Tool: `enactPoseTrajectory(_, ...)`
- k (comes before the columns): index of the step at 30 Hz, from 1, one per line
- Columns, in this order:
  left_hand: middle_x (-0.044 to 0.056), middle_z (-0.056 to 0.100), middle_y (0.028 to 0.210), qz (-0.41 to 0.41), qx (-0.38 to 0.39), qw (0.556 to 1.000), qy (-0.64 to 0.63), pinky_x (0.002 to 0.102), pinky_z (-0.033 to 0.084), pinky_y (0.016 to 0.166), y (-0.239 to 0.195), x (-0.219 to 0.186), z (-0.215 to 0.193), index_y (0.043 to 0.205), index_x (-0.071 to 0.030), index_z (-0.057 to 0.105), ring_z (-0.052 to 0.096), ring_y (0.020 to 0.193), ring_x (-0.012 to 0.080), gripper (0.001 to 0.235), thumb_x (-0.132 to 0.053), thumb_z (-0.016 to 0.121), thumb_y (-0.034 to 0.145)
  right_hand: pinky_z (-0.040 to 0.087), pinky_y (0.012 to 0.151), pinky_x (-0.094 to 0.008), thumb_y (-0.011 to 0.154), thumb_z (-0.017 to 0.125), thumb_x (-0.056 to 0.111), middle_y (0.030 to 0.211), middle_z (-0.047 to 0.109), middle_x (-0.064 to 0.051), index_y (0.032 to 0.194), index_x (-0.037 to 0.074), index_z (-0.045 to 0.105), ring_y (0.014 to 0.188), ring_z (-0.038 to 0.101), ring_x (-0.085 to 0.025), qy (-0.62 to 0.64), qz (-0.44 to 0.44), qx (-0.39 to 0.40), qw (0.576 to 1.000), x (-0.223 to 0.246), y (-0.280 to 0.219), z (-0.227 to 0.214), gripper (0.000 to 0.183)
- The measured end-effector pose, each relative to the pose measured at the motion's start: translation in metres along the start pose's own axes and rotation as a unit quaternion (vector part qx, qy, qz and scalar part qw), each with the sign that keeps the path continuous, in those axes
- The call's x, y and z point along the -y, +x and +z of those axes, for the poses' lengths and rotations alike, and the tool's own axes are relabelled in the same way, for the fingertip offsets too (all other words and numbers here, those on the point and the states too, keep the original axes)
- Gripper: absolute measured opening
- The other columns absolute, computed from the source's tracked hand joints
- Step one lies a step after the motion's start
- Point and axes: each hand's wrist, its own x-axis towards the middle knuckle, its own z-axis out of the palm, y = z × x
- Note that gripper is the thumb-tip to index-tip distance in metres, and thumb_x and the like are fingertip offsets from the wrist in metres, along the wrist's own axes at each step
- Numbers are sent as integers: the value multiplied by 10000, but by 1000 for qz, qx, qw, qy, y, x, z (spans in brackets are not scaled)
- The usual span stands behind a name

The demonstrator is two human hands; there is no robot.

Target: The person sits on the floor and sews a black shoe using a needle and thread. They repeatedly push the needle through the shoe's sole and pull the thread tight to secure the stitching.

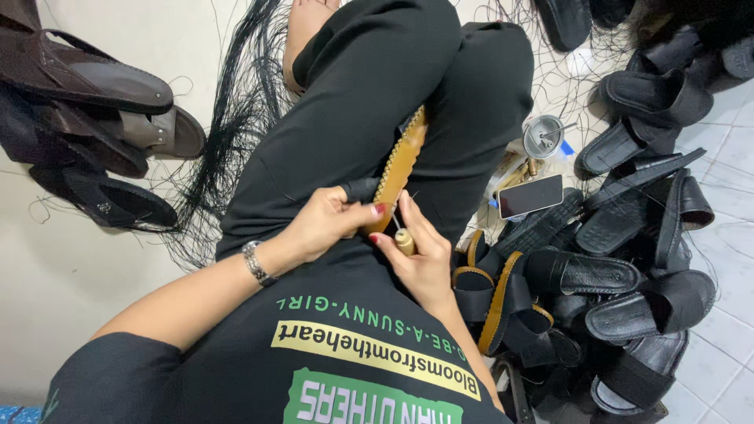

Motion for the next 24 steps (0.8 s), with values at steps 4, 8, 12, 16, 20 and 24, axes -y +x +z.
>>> enactPoseTrajectory(4, -33, 484, 593, -35, 29, 990, -137, 157, 380, 490, 13, 31, -20, 1041, 85, 740, 413, 502, 2, 197, -76, 729, 928, 501, 1034, -421, 731, 908, 57, 1333, 652, -206, 1347, 24, 619, 1246, 603, -331, 16, 19, -17, 1000, -4, 2, 2, 681)
enactPoseTrajectory(8, 4, 482, 572, -30, 75, 989, -123, 171, 387, 517, 16, 54, -34, 885, 65, 719, 443, 523, 27, 102, 81, 776, 802, 486, 1058, -412, 718, 916, 57, 1346, 648, -186, 1347, 27, 617, 1270, 581, -309, 47, 51, -21, 997, -5, 0, 1, 697)
enactPoseTrajectory(12, -16, 484, 555, -27, 80, 992, -99, 166, 384, 531, 18, 46, -32, 830, 57, 696, 454, 526, 23, 93, 99, 771, 794, 479, 1067, -421, 716, 914, 51, 1346, 647, -192, 1345, 17, 616, 1267, 582, -314, 60, 59, -21, 996, -10, -1, 0, 697)
enactPoseTrajectory(16, -45, 447, 530, -6, 73, 994, -78, 146, 362, 494, 16, 43, -27, 768, 9, 681, 440, 505, 5, 135, 29, 811, 797, 495, 1041, -413, 735, 905, 49, 1338, 654, -191, 1357, 33, 612, 1255, 580, -305, 50, 53, -18, 997, -10, -2, 0, 688)
enactPoseTrajectory(20, -73, 429, 534, 37, 32, 999, 6, 124, 380, 514, 1, -9, -6, 802, 16, 697, 480, 509, -26, 164, -84, 802, 880, 519, 1009, -414, 740, 909, 76, 1316, 676, -178, 1343, 46, 633, 1231, 611, -307, 25, 47, -5, 999, -4, 0, -2, 664)
enactPoseTrajectory(24, -65, 360, 581, 73, 59, 989, 113, 213, 324, 508, -19, -48, -23, 694, -109, 505, 418, 576, 68, 362, -119, 847, 811, 561, 720, -309, 757, 887, 144, 761, 794, -8, 852, 166, 828, 721, 732, -133, 0, 176, 58, 983, -23, -18, -68, 114)
